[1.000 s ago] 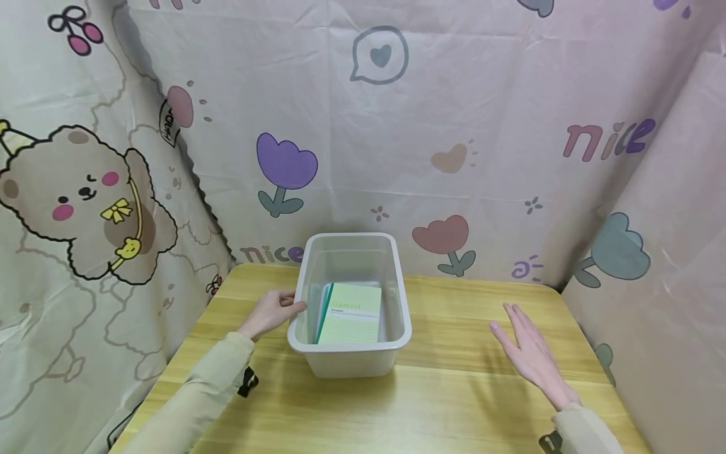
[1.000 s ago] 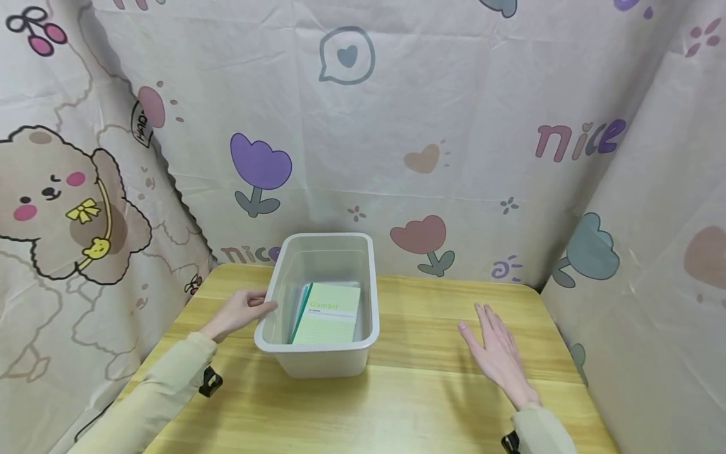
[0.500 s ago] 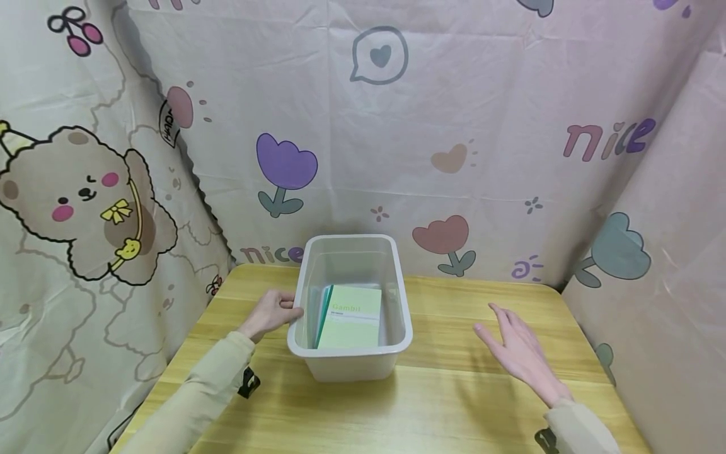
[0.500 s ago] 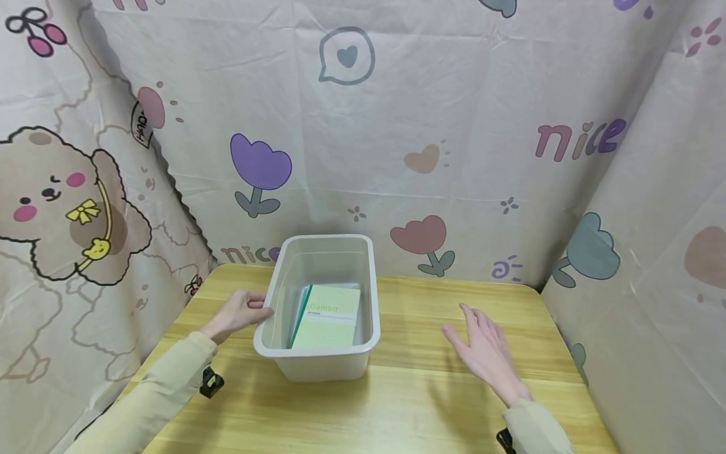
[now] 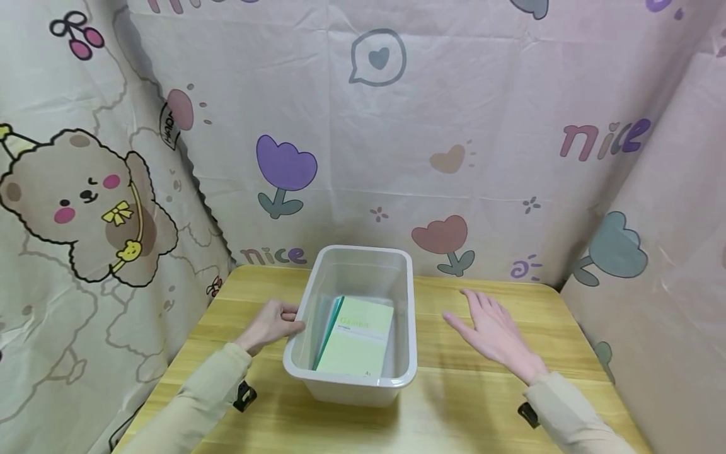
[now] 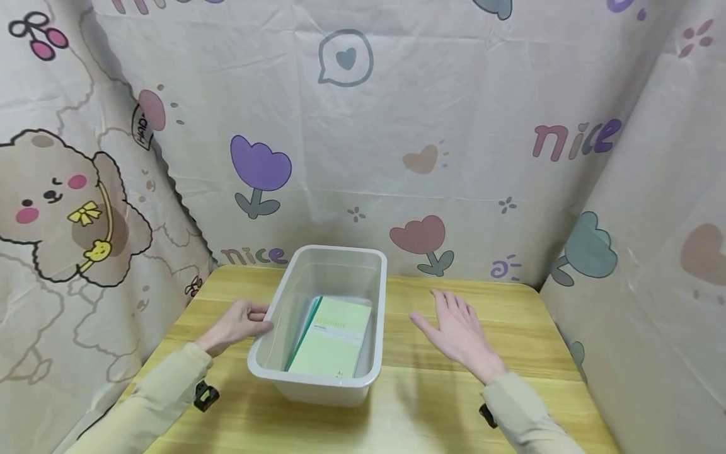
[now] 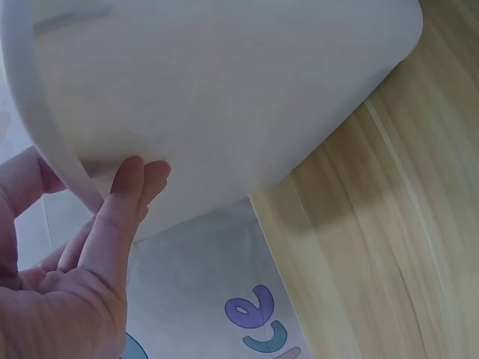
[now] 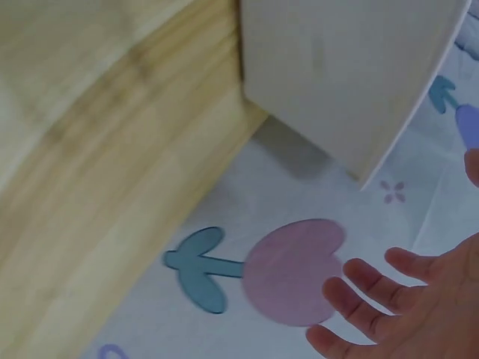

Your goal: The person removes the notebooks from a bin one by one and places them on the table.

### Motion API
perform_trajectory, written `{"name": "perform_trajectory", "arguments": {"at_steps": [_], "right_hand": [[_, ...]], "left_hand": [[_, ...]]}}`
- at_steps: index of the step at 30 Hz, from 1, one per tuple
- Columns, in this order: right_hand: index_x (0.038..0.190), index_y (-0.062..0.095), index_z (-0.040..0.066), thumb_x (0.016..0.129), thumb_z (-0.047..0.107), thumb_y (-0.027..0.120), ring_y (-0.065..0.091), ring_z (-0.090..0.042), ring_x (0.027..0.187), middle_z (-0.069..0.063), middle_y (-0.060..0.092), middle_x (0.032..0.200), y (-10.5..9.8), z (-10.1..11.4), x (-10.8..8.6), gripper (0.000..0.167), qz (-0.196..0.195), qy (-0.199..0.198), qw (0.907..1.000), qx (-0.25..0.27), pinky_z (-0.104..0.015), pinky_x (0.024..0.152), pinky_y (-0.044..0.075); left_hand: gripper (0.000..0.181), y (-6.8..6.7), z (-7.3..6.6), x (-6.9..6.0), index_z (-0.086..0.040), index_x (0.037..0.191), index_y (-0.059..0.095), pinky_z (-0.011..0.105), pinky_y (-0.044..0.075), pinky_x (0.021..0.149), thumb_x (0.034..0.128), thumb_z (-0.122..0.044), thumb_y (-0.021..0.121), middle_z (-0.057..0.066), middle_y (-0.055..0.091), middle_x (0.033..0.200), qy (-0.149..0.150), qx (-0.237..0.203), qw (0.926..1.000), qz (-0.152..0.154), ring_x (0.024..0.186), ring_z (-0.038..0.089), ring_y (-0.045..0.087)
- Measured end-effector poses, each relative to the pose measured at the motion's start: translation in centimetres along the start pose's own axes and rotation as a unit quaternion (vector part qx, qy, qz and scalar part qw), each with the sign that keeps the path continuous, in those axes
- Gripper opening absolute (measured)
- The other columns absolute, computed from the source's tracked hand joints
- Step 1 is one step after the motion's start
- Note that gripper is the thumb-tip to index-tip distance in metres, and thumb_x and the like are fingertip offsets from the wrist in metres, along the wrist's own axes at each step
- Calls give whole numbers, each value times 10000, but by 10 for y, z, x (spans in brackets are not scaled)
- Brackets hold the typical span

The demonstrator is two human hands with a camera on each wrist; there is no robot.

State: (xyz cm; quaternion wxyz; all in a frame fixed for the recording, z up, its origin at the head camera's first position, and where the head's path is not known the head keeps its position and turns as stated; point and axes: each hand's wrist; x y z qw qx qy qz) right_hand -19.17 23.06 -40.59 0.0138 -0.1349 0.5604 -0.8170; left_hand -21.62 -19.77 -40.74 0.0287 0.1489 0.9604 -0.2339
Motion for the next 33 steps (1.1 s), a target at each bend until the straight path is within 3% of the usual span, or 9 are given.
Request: {"name": "perform_trajectory", "arguments": {"at_steps": [7,17,22,28,33], "right_hand": [[1457,444,-1,962,650,472,504,-436,1306,-218,554,1412,-9,29,23,818,110,-221,9995,-204,-624,1075,436],[1435,463,-26,922,689,487,521,-371,1218,-209,575,1328,-17,90,58,880,534,-594,9932,-851,-524,956,487],[1364,510,-4,916,693,494,540,-328,1147,-169,591,1229,-13,120,79,828,699,-693,9888,-1124,-455,879,495],[1287,532,4,916,696,499,536,-343,1162,-177,580,1255,-4,150,102,786,1036,-677,9865,-1075,-466,915,486],[1326,530,9,906,701,512,518,-353,1251,-182,563,1342,13,169,117,810,1345,-490,9845,-1011,-515,1044,468]], "left_hand": [[432,1,1,-11,218,1227,578,409,661,808,846,21,630,353,695,1104,231,-31,9997,75,980,422,735],[432,3,1,-24,208,1237,579,414,657,831,860,5,632,334,705,1097,141,-26,9998,144,988,408,737],[426,4,2,-31,208,1224,588,401,659,811,850,9,630,327,716,1075,204,-61,9996,169,979,405,738],[428,5,1,-37,214,1236,573,435,656,829,863,14,632,328,710,1095,230,-67,9995,199,989,420,734],[421,9,2,-40,212,1225,584,443,655,833,856,17,642,326,711,1092,278,-32,9995,141,991,416,735]]}}
Point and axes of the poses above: each hand's wrist, its own x-axis towards the middle knuckle, its own y-axis out of the palm, z = x × y
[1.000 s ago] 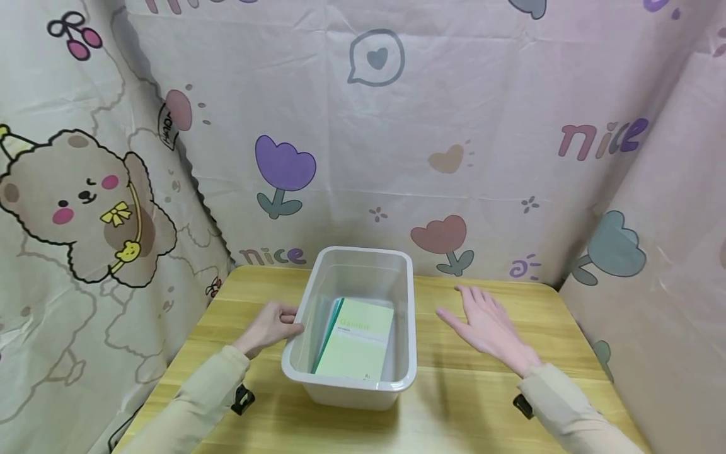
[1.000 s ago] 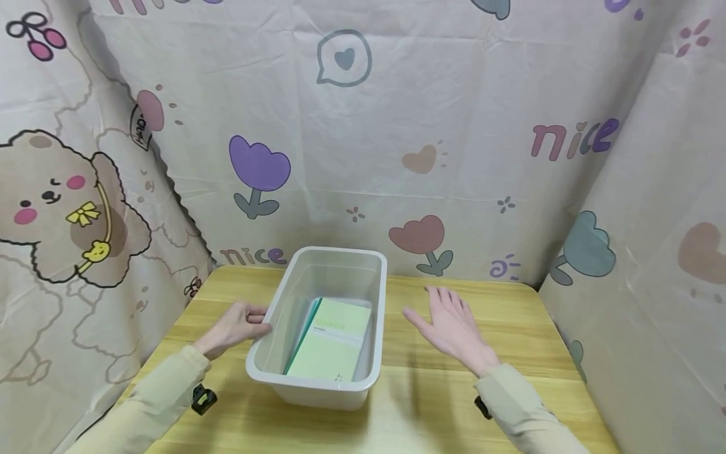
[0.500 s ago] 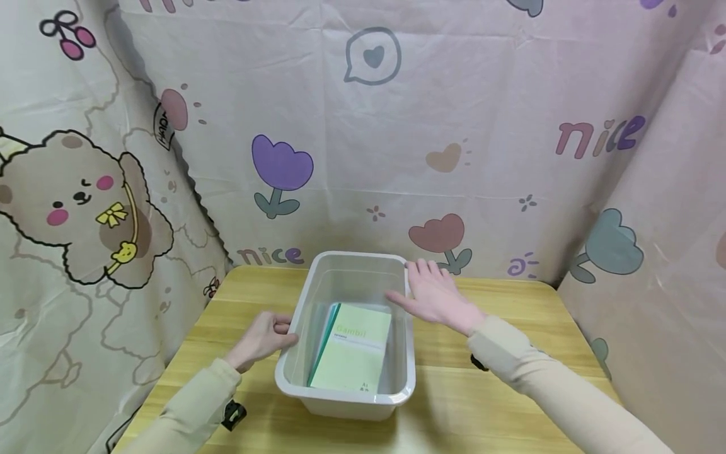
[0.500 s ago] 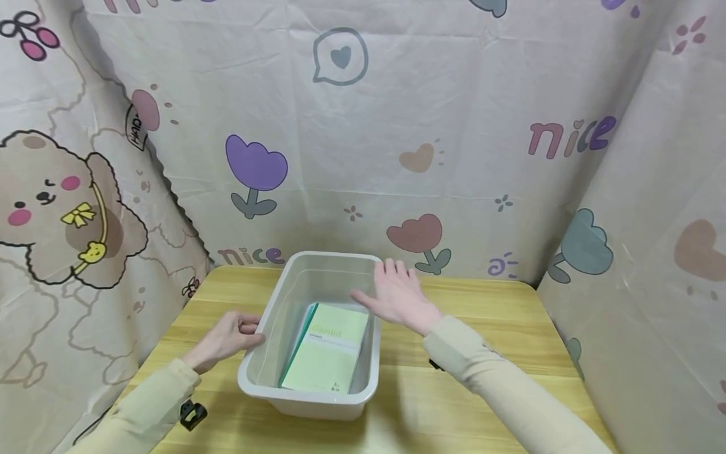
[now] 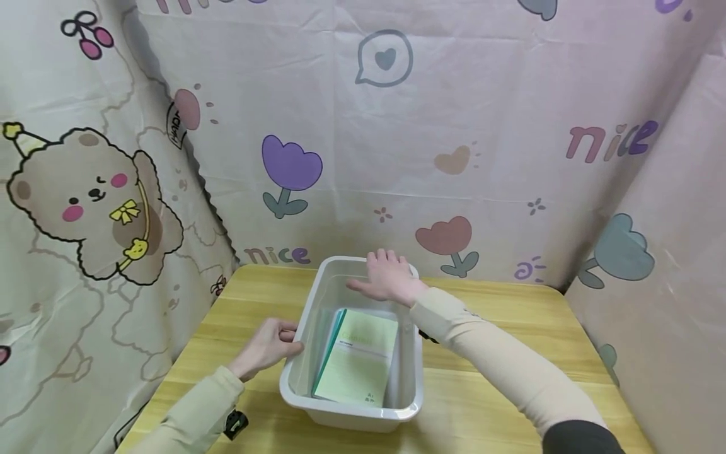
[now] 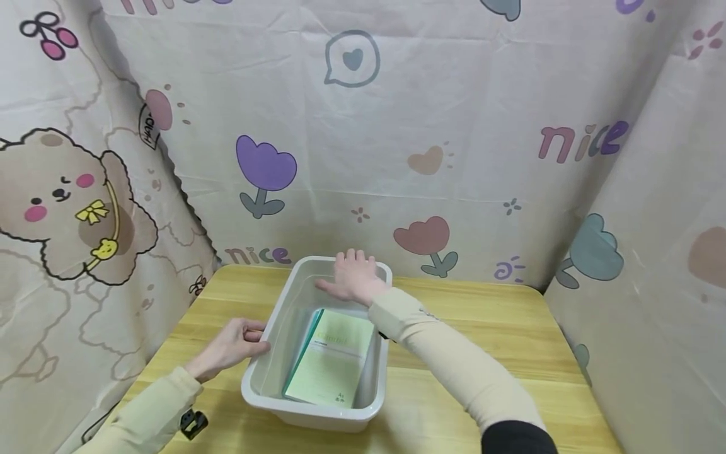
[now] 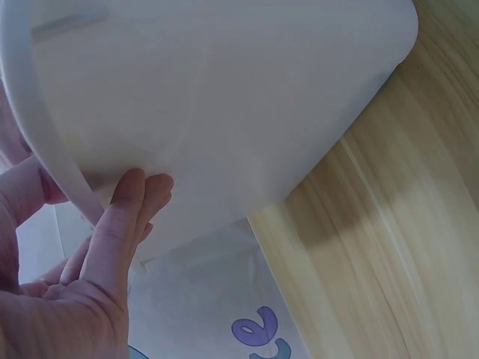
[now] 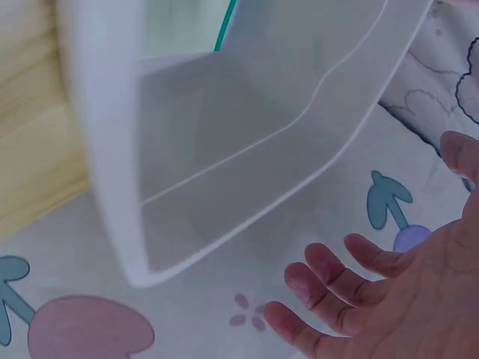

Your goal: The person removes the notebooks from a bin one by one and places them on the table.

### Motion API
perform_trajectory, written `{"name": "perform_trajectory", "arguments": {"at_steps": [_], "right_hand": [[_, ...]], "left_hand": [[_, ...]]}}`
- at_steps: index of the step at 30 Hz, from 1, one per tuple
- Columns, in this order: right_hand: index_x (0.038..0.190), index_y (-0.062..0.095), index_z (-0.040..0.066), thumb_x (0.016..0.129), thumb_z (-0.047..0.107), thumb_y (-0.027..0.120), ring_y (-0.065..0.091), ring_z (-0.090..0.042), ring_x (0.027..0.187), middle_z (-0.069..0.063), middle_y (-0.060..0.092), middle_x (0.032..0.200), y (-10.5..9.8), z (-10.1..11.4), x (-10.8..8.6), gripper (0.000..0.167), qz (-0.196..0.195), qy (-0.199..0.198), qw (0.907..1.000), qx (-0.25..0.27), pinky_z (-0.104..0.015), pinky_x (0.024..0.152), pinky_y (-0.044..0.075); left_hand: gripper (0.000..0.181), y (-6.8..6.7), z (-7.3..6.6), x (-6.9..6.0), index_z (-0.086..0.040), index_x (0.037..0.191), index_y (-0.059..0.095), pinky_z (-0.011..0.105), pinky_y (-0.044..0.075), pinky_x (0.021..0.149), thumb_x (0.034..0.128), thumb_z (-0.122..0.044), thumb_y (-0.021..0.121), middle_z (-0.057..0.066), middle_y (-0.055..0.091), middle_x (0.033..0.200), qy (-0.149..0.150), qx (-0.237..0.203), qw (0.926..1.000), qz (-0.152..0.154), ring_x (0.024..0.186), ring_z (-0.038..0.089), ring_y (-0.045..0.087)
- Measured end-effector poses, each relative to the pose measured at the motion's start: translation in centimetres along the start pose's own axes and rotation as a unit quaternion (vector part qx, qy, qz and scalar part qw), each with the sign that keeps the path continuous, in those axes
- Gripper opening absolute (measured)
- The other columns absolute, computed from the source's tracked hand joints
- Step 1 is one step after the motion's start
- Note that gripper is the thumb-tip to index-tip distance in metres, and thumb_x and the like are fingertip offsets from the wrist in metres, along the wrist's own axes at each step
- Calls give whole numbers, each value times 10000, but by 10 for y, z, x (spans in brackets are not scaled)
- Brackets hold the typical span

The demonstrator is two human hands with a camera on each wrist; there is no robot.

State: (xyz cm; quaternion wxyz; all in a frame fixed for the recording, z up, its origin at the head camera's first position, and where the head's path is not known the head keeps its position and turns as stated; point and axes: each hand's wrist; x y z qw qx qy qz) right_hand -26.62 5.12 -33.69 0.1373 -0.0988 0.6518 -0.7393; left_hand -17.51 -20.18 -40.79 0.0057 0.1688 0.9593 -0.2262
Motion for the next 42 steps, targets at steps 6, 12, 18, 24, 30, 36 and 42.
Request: {"name": "perform_trajectory", "arguments": {"at_steps": [6,12,18,24,30,36,42], "right_hand": [[1438,467,7,899,705,526,465,-349,1377,-202,510,1471,27,16,22,884,413,386,9984,-14,-536,1124,439],[1458,451,7,894,712,529,459,-365,1385,-215,494,1489,64,26,36,906,675,711,9950,179,-557,1125,449],[1432,472,-29,909,675,544,447,-387,1401,-241,484,1492,104,34,45,880,485,859,9939,489,-575,1140,439],[1406,476,-51,893,671,579,473,-383,1365,-242,510,1448,139,34,45,891,431,995,9926,539,-557,1149,439],[1428,441,-78,841,696,635,437,-419,1388,-277,467,1479,179,35,46,991,436,1102,9900,759,-567,1185,394],[1284,537,-47,699,747,739,519,-342,1192,-218,545,1269,198,31,49,1006,182,965,9945,357,-484,1066,501],[1297,548,-55,662,764,755,510,-339,1205,-211,534,1281,207,24,52,1056,190,1050,9934,428,-486,1092,486]], "left_hand": [[423,2,1,-3,212,1234,580,453,652,836,863,18,640,333,706,1099,82,0,10000,32,1008,428,727],[415,0,2,-3,210,1233,580,462,654,818,872,13,638,327,714,1086,90,69,9999,21,996,421,731],[410,0,3,-5,217,1233,571,455,658,799,880,18,628,332,716,1072,79,-14,10000,31,985,428,732],[416,2,2,-4,224,1244,557,454,658,804,885,23,620,350,702,1092,164,-130,9998,78,1004,461,717],[396,2,4,-6,230,1235,556,450,660,794,902,24,612,353,700,1094,164,-164,9997,94,1002,460,718],[433,2,5,-6,235,1268,526,451,661,796,901,20,605,351,697,1104,181,-226,9995,104,1000,465,717],[432,2,3,-5,232,1263,529,450,658,815,895,18,604,326,717,1081,161,-284,9994,138,1006,458,717]]}}
Point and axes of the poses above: each hand's wrist, its own x-axis towards the middle knuckle, its own y-axis out of the palm, z = x × y
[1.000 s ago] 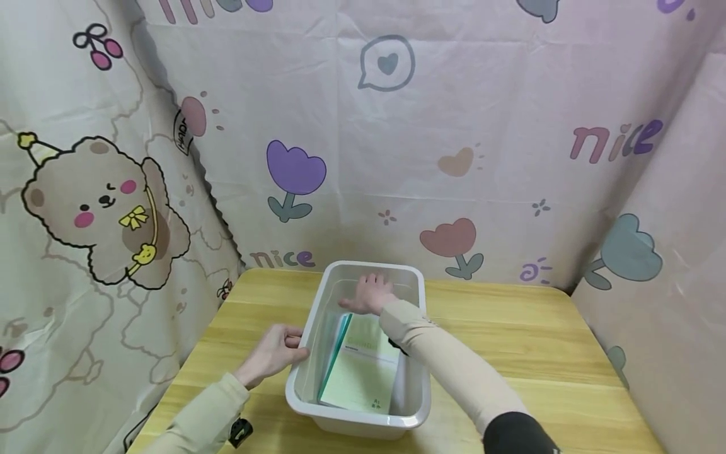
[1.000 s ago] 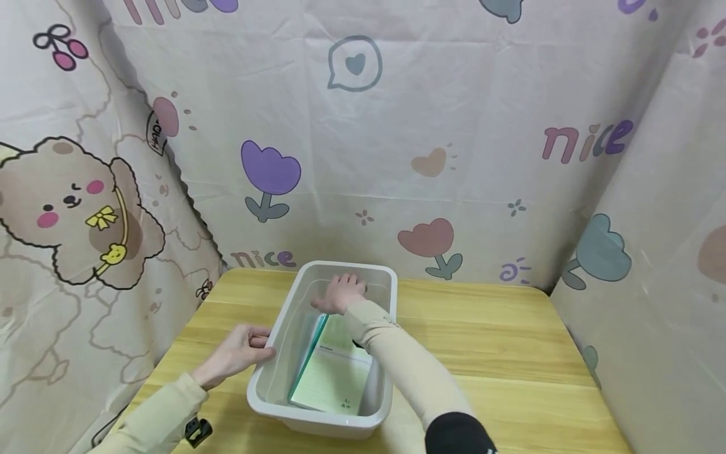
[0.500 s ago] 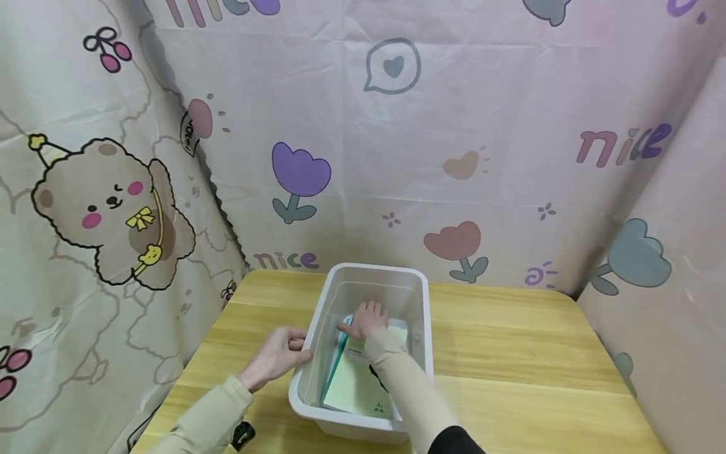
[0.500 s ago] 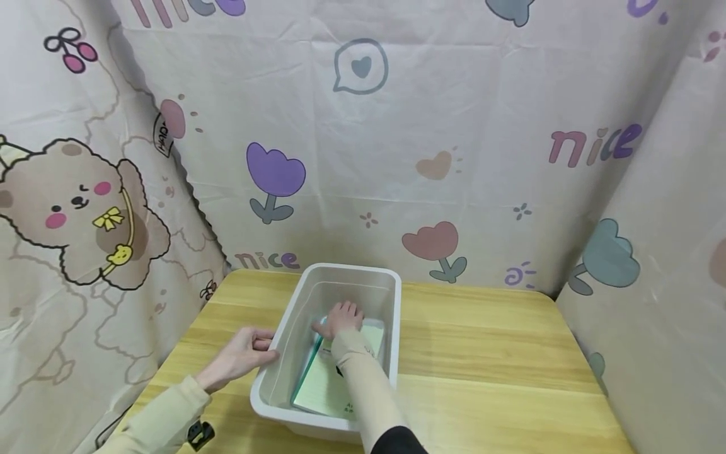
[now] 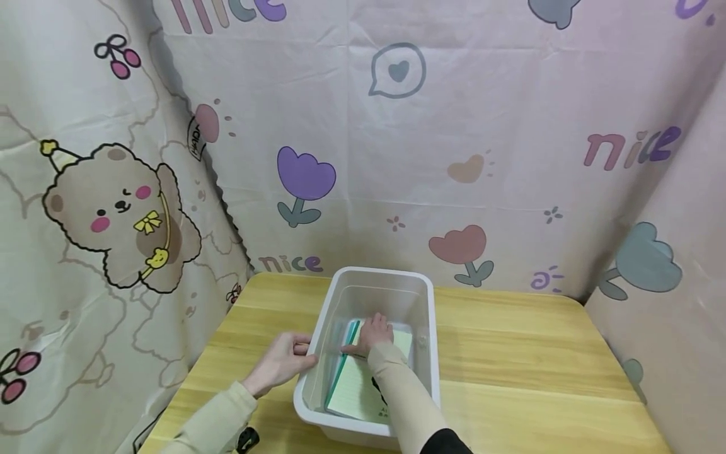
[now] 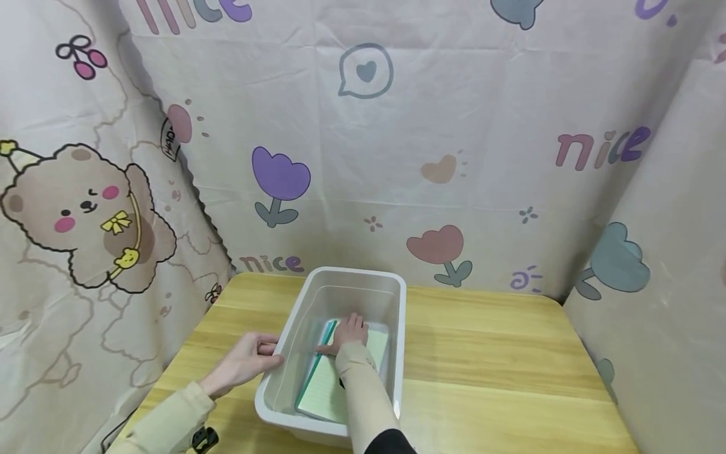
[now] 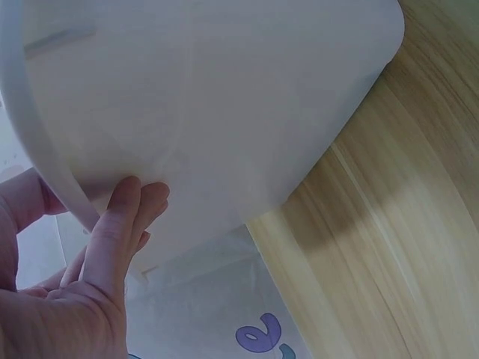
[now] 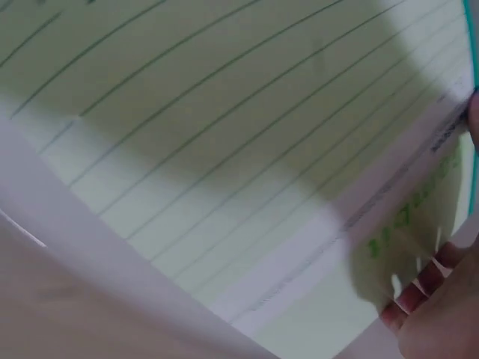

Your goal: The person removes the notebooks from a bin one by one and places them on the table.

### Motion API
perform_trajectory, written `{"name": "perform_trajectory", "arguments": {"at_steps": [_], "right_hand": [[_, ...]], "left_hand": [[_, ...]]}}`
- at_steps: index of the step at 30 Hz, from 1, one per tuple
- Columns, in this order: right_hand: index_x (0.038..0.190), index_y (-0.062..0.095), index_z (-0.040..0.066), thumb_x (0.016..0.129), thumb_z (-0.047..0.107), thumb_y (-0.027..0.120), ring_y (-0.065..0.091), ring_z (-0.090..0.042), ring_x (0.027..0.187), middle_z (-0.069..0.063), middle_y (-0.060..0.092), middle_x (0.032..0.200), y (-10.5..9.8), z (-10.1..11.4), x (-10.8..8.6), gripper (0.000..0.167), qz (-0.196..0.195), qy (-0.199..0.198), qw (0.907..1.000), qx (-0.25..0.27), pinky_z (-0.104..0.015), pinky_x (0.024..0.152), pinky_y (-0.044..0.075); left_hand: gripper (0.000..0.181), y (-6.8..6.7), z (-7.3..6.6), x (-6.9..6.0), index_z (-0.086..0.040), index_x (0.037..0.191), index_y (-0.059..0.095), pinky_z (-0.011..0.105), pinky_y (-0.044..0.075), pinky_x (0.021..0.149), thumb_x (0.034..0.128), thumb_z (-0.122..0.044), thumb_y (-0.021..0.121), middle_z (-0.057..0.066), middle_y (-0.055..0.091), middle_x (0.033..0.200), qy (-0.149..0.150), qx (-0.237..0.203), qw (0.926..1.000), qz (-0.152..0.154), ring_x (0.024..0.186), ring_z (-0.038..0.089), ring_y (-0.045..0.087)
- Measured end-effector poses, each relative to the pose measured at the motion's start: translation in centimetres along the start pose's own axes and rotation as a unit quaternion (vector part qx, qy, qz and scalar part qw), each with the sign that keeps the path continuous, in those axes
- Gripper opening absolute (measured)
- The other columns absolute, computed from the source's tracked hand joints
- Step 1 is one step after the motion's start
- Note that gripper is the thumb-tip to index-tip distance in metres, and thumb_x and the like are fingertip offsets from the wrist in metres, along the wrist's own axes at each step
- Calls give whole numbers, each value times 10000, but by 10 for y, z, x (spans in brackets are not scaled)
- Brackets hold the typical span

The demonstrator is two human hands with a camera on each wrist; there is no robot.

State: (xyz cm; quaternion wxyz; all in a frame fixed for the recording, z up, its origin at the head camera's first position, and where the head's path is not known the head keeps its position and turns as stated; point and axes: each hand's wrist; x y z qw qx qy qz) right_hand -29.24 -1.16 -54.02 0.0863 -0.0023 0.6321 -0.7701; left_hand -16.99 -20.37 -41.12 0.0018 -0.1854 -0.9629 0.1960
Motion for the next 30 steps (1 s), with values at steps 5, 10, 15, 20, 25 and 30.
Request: {"name": "perform_trajectory", "arguments": {"at_steps": [5,10,15,20,25,30], "right_hand": [[1356,543,-20,669,791,724,493,-337,1276,-198,539,1337,5,-5,0,1079,-10,100,9999,-70,-503,1136,461],[1357,547,7,657,806,717,490,-315,1278,-166,547,1328,5,-3,1,1076,-66,72,9997,-245,-495,1138,456],[1310,554,6,648,807,724,500,-305,1239,-152,556,1284,2,1,1,1053,-159,34,9985,-524,-486,1096,477],[1270,563,18,637,814,723,505,-293,1230,-136,553,1255,-2,4,0,1030,-196,-50,9968,-772,-497,1083,488],[1247,559,36,601,821,742,535,-284,1206,-125,577,1234,-7,7,-3,1033,-341,-131,9953,-902,-501,1086,493],[1241,549,49,587,801,766,574,-294,1197,-132,624,1239,-12,12,-4,1021,-483,-191,9957,-773,-496,1095,485]], "left_hand": [[446,2,-1,0,221,1277,532,433,658,824,891,12,609,307,728,1076,-34,13,10000,-1,1017,436,720],[458,2,-2,-1,223,1288,521,445,658,821,891,12,609,319,718,1093,-68,10,10000,-14,1018,447,719],[462,1,-3,0,225,1286,517,453,656,826,890,5,609,335,704,1111,-143,54,9999,-36,1019,451,718],[459,2,-2,0,221,1282,524,439,655,839,890,-1,611,334,705,1108,-233,4,9997,-66,1030,453,713],[469,2,-2,-1,223,1288,516,440,656,831,888,-3,610,337,703,1110,-227,-34,9997,-44,1025,453,715],[471,2,-2,0,221,1287,516,437,659,821,882,1,609,350,694,1115,-248,-49,9997,-75,1021,467,712]]}}
Point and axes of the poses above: each hand's wrist, its own x-axis towards the middle knuckle, its own y-axis out of the palm, z = x × y
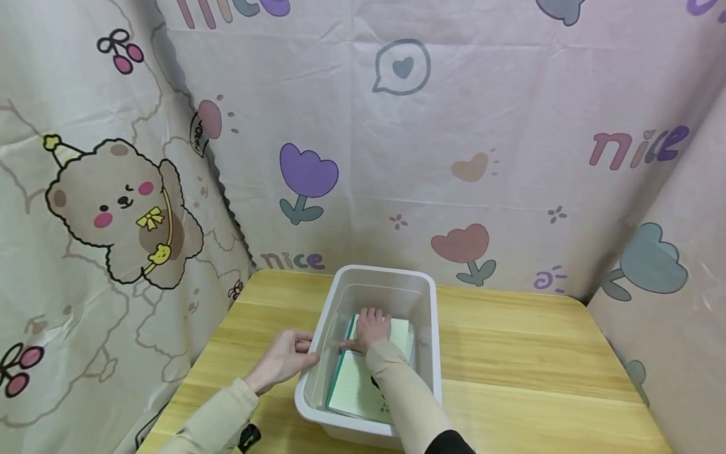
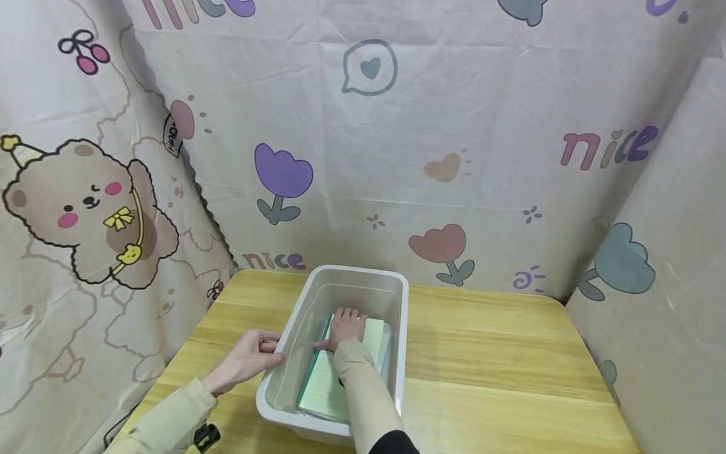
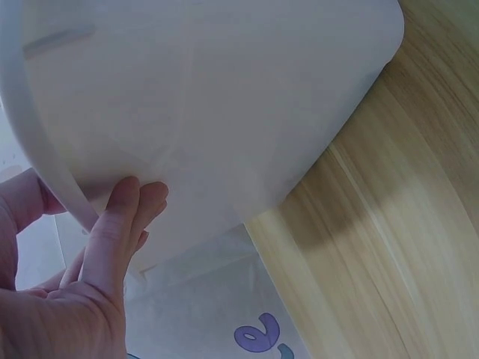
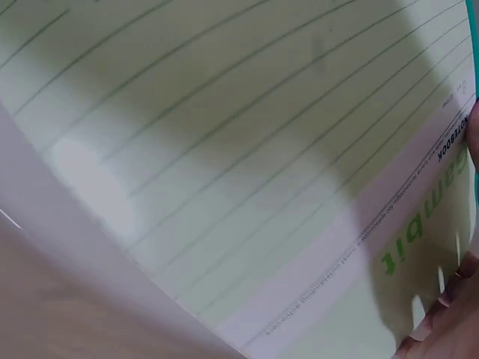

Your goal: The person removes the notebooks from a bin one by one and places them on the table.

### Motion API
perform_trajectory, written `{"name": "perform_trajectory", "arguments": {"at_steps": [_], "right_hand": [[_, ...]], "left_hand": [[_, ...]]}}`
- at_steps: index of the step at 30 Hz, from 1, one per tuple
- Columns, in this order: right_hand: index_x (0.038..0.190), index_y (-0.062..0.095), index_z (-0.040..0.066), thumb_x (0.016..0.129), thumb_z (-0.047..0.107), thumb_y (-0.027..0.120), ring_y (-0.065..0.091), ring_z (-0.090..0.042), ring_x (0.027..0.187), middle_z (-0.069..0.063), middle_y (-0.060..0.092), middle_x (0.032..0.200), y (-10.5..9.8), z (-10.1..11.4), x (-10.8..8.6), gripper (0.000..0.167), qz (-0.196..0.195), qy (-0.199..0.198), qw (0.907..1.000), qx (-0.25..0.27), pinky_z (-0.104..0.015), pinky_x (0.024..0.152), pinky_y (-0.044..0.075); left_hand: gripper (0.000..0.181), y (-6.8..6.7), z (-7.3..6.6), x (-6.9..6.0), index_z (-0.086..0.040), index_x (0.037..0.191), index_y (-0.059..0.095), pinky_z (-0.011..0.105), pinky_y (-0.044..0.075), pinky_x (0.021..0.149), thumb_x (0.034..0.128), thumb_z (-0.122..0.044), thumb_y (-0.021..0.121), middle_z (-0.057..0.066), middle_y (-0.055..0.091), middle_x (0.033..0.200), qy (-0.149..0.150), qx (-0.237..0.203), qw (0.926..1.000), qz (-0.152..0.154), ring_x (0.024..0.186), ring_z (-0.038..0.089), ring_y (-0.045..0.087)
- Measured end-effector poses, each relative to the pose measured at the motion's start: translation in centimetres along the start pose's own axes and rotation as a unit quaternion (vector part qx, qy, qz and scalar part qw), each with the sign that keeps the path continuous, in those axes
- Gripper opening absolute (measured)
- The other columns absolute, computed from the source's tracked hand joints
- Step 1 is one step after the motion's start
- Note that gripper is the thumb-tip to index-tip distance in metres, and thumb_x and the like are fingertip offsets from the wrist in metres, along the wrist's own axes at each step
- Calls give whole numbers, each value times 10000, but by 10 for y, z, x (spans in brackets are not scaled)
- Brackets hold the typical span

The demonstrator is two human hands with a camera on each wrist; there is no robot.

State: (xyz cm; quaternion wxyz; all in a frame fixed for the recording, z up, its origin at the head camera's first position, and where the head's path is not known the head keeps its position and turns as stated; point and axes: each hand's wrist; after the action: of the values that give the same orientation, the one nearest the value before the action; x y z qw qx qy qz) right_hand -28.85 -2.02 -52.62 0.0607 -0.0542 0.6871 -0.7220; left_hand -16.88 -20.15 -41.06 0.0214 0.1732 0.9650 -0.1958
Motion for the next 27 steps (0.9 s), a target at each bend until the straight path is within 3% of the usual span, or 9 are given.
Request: {"name": "perform_trajectory", "arguments": {"at_steps": [5,12,17,27], "right_hand": [[1208,546,51,587,782,784,580,-292,1154,-133,630,1201,0,-5,1,988,-88,-145,9997,202,-459,1069,492],[1128,580,51,766,760,666,590,-259,1077,-111,648,1105,-11,-10,-3,801,-207,-480,9982,294,-384,988,491],[1041,588,83,778,761,640,622,-258,960,-98,669,983,-14,-12,4,729,-576,-492,9970,176,-364,865,501],[1004,556,125,734,742,675,603,-248,923,-82,663,965,-39,-6,9,684,-900,-754,9926,-308,-346,806,485]], "left_hand": [[456,2,0,1,218,1276,528,442,659,819,883,1,601,355,692,1114,-70,29,10000,-34,1030,468,708],[464,5,0,2,212,1281,533,423,664,791,876,-1,605,343,702,1108,-111,151,9997,-142,987,379,741],[460,8,-2,1,196,1286,544,446,662,792,877,-5,611,340,697,1132,-199,222,9990,-342,1011,420,729],[371,12,-1,0,135,1199,642,437,666,720,862,-21,661,290,739,1057,-548,529,9872,-1399,918,363,759]]}}
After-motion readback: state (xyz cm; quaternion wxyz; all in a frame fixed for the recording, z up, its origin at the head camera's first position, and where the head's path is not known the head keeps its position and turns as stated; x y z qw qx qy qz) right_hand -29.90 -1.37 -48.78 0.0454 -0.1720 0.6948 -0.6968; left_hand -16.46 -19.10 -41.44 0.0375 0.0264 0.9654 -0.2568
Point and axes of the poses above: each hand's wrist, its own x-axis towards the middle knuckle, its own y-axis out of the palm, z = x × y
